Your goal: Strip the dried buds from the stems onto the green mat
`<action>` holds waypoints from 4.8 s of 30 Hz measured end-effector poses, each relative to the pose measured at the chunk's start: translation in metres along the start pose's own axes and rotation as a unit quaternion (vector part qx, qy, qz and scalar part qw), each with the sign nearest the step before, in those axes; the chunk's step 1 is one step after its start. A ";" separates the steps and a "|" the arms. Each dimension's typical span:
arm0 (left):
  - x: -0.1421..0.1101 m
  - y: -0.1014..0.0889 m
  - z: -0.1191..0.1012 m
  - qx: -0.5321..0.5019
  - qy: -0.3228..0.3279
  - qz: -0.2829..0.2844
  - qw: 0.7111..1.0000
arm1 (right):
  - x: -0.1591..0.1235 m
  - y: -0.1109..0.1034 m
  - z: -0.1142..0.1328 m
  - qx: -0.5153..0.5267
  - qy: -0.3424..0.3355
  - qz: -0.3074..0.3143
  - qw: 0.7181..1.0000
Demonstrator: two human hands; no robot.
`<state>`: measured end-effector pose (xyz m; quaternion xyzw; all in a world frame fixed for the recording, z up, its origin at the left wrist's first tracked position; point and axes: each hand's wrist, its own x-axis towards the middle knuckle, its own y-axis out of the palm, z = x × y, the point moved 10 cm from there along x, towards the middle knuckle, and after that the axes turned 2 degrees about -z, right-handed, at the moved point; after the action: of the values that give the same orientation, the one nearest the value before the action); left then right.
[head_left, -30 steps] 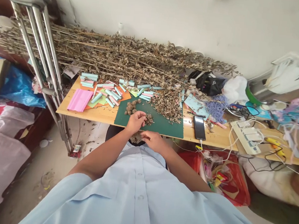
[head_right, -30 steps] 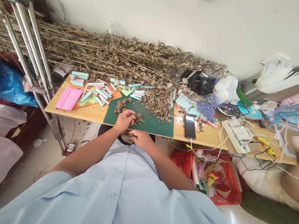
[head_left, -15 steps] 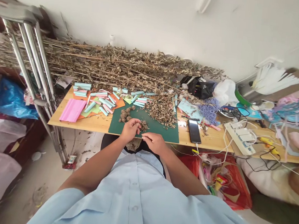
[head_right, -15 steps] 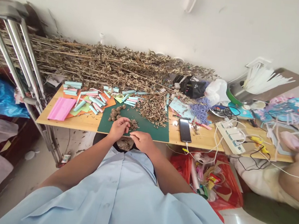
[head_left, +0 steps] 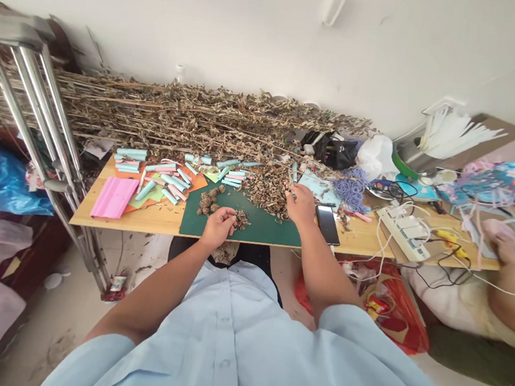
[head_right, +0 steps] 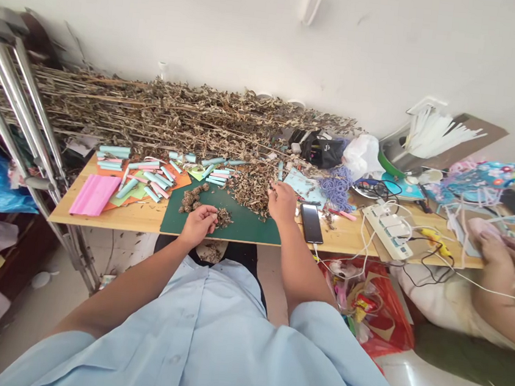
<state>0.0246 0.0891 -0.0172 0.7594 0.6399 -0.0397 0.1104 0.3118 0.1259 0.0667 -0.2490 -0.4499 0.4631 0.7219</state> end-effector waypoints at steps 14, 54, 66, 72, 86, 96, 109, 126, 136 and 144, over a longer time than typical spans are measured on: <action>0.003 0.000 0.005 0.008 0.018 0.003 1.000 | 0.031 0.029 -0.032 0.007 0.032 0.038 0.999; -0.006 0.001 -0.001 -0.083 0.097 0.032 0.991 | -0.105 0.095 0.103 0.387 0.247 0.214 0.862; -0.001 0.001 0.004 -0.074 0.056 0.013 0.996 | -0.097 0.089 0.089 0.420 0.267 0.141 0.856; -0.002 0.002 0.004 -0.056 0.037 0.027 0.997 | -0.101 0.088 0.095 0.434 0.265 0.156 0.847; -0.002 0.008 0.000 0.000 0.065 0.074 0.995 | -0.103 0.089 0.102 0.378 0.245 0.163 0.878; -0.002 0.010 0.000 0.018 0.076 0.081 0.994 | -0.102 0.086 0.104 0.350 0.204 0.181 0.896; -0.005 0.009 -0.007 0.034 0.078 0.065 0.994 | -0.100 0.086 0.110 0.320 0.195 0.236 0.897; -0.001 0.009 0.003 0.019 0.058 0.059 0.996 | -0.091 0.084 0.107 0.334 0.198 0.197 0.900; -0.002 0.011 0.000 0.008 0.060 0.073 0.995 | -0.082 0.083 0.105 0.331 0.189 0.189 0.905; 0.000 0.009 0.004 -0.050 0.024 0.055 0.997 | -0.072 0.079 0.093 0.318 0.195 0.140 0.917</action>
<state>0.0338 0.0868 -0.0201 0.7878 0.6006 0.0164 0.1352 0.1829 0.0916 0.0187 -0.1523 -0.0899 0.6202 0.7643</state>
